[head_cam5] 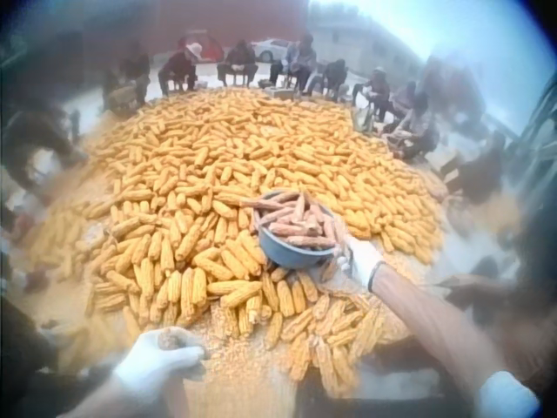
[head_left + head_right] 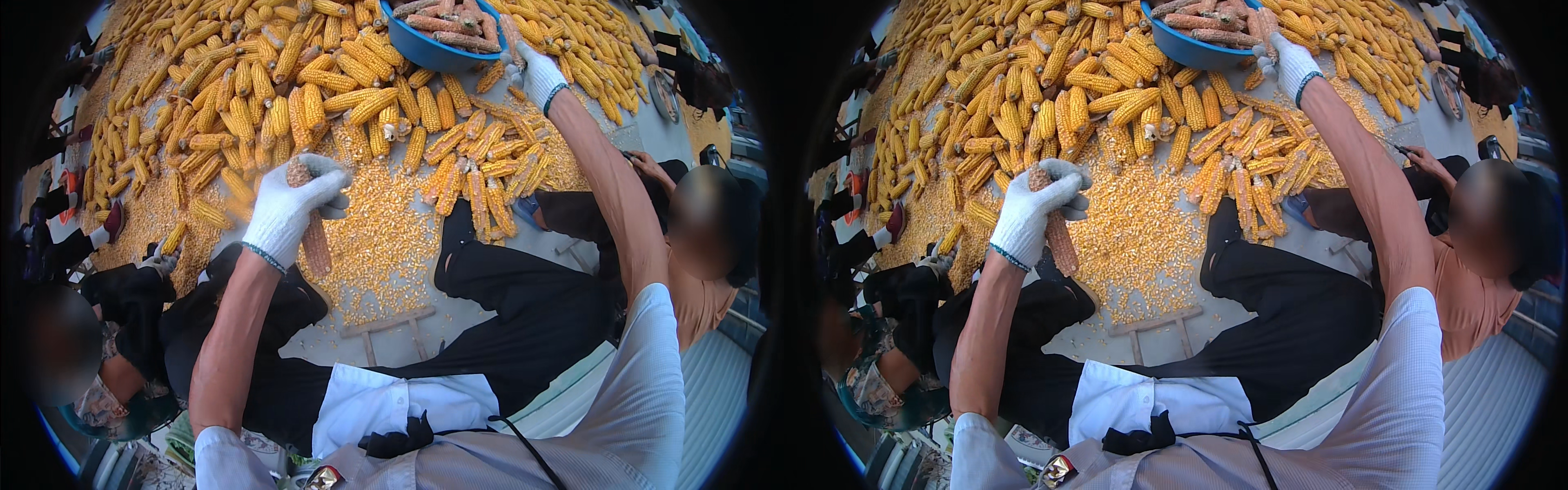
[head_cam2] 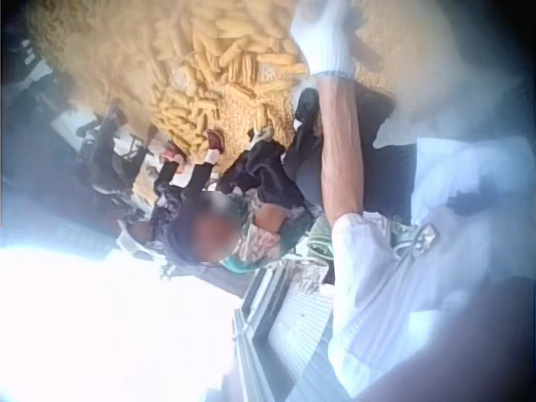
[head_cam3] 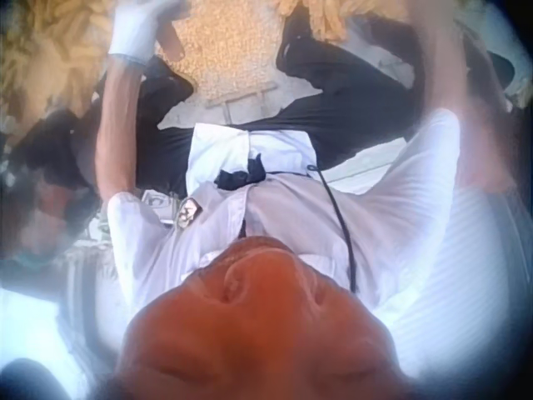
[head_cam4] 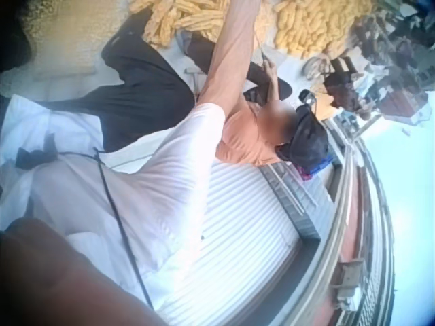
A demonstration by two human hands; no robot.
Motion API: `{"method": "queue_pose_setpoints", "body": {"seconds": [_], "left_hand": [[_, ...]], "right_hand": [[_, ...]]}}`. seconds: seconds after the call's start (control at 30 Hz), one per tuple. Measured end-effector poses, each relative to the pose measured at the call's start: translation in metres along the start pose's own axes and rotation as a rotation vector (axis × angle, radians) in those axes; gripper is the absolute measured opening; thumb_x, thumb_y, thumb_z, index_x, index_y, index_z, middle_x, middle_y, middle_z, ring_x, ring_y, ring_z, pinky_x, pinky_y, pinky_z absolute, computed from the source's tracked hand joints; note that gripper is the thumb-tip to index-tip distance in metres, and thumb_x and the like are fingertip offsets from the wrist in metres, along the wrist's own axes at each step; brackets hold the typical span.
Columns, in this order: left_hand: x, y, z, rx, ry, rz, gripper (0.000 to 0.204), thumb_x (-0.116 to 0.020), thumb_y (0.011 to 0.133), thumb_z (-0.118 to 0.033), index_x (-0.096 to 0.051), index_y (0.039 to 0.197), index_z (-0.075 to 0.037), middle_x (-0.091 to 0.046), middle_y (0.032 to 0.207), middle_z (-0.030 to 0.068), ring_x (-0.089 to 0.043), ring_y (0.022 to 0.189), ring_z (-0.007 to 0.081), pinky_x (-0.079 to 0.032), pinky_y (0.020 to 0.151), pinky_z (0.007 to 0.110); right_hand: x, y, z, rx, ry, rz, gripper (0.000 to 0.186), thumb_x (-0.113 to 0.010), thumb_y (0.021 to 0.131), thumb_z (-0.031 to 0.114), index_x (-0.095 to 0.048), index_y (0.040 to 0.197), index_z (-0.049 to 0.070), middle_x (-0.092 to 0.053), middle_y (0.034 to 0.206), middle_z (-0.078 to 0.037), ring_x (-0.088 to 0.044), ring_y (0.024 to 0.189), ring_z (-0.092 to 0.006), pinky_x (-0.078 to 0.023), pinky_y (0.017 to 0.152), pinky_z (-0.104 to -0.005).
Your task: The person sits among a large pile of dried corn cobs and manually removes kernels from the cobs using both hands. The kernels fall onto the ground, and the bare cobs are placed into a blue basin nearby.
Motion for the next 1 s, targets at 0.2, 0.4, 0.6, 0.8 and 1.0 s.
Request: {"method": "queue_pose_setpoints", "body": {"seconds": [0.2,0.4,0.6,0.8,1.0], "left_hand": [[0.005,0.004,0.012,0.035,-0.013,-0.016,0.014,-0.069,0.094,-0.014,-0.065,0.101,-0.002,-0.071,0.096,0.0089,-0.067,0.073,0.0148,-0.058,0.066,0.03],[0.005,0.001,0.011,0.045,-0.018,0.0,0.015,-0.068,0.094,-0.014,-0.065,0.101,-0.002,-0.07,0.096,0.0087,-0.066,0.075,0.014,-0.057,0.068,0.03],[0.004,0.0,0.016,0.076,-0.005,-0.012,0.017,-0.069,0.092,-0.016,-0.064,0.102,-0.002,-0.07,0.098,0.0099,-0.066,0.075,0.0145,-0.058,0.069,0.03],[0.002,0.005,0.015,0.088,-0.021,-0.014,0.016,-0.069,0.093,-0.014,-0.064,0.102,-0.002,-0.07,0.098,0.0101,-0.066,0.076,0.0146,-0.057,0.069,0.03],[0.005,0.009,0.019,0.094,-0.016,-0.012,0.017,-0.07,0.093,-0.016,-0.065,0.101,-0.002,-0.07,0.096,0.0085,-0.067,0.074,0.0142,-0.058,0.067,0.029]], "right_hand": [[-0.006,0.021,0.002,0.222,-0.295,0.066,0.054,-0.051,0.107,0.034,-0.043,0.146,-0.002,-0.066,0.124,-0.017,-0.066,0.079,-0.015,-0.059,0.069,-0.0235],[0.028,-0.042,-0.105,-0.084,-1.014,0.188,0.047,-0.051,0.102,0.036,-0.06,0.128,-0.002,-0.074,0.107,-0.012,-0.068,0.069,-0.0156,-0.056,0.066,-0.0325],[0.054,-0.079,-0.197,-0.039,-1.551,0.508,0.047,-0.061,0.09,0.039,-0.063,0.121,0.004,-0.07,0.113,-0.024,-0.066,0.106,-0.0416,-0.051,0.091,-0.047],[0.05,-0.061,-0.233,-0.197,-1.572,0.458,0.057,-0.064,0.087,0.04,-0.06,0.128,0.001,-0.067,0.122,-0.026,-0.064,0.113,-0.0412,-0.05,0.097,-0.0466],[0.034,-0.046,-0.255,-0.246,-1.662,0.299,0.055,-0.065,0.083,0.038,-0.064,0.123,0.0,-0.068,0.119,-0.027,-0.066,0.112,-0.0412,-0.052,0.095,-0.0478]]}}
Point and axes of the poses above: each hand's wrist, its own y-axis towards the middle knuckle, its own x-axis out of the back of the hand, z = x × y, the point moved 6 cm from there along y, towards the middle knuckle
